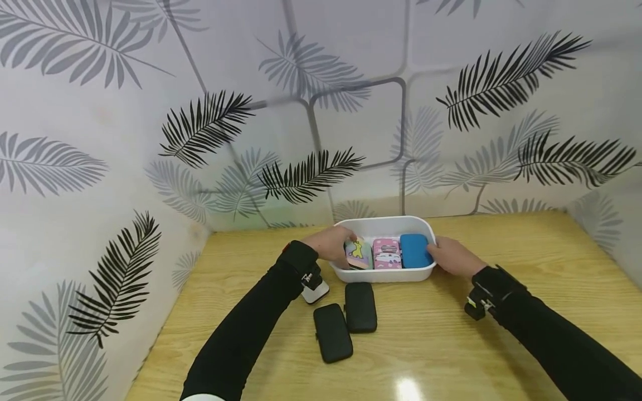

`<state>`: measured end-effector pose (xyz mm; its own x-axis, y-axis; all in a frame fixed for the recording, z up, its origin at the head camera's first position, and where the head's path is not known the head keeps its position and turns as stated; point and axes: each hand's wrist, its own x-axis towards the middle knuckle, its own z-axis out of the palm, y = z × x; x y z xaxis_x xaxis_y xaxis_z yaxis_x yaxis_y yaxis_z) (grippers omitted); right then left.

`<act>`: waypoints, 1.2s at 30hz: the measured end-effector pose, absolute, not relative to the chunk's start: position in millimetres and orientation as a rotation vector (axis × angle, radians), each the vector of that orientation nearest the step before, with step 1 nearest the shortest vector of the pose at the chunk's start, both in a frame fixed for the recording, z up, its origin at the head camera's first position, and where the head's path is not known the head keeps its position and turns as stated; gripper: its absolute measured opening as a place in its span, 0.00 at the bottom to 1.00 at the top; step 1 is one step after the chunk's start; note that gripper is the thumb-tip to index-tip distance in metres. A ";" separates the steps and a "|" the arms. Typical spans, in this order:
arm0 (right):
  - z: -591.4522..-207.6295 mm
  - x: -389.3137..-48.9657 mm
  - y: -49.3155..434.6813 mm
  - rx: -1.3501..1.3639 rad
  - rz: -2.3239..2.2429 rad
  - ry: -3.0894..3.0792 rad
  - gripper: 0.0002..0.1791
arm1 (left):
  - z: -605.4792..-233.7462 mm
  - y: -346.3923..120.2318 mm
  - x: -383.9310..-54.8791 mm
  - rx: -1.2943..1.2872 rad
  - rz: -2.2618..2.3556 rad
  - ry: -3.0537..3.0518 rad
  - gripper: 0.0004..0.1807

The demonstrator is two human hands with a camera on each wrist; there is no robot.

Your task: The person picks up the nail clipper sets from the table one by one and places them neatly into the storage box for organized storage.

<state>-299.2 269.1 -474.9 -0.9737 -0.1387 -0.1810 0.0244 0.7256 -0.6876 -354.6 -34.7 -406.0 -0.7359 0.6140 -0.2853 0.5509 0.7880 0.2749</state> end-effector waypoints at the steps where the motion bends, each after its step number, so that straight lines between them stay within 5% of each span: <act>1: -475.2 -299.4 269.1 -0.091 -1.084 2.709 0.21 | -404.9 -33.8 -353.8 0.879 0.226 2.610 0.37; 20: -474.0 -296.9 268.1 -0.080 -1.106 2.705 0.22 | -404.3 -22.3 -348.2 0.942 0.050 2.575 0.24; 36: -471.7 -295.2 267.5 -0.109 -1.083 2.724 0.19 | -402.9 -29.1 -325.8 0.957 0.093 2.602 0.25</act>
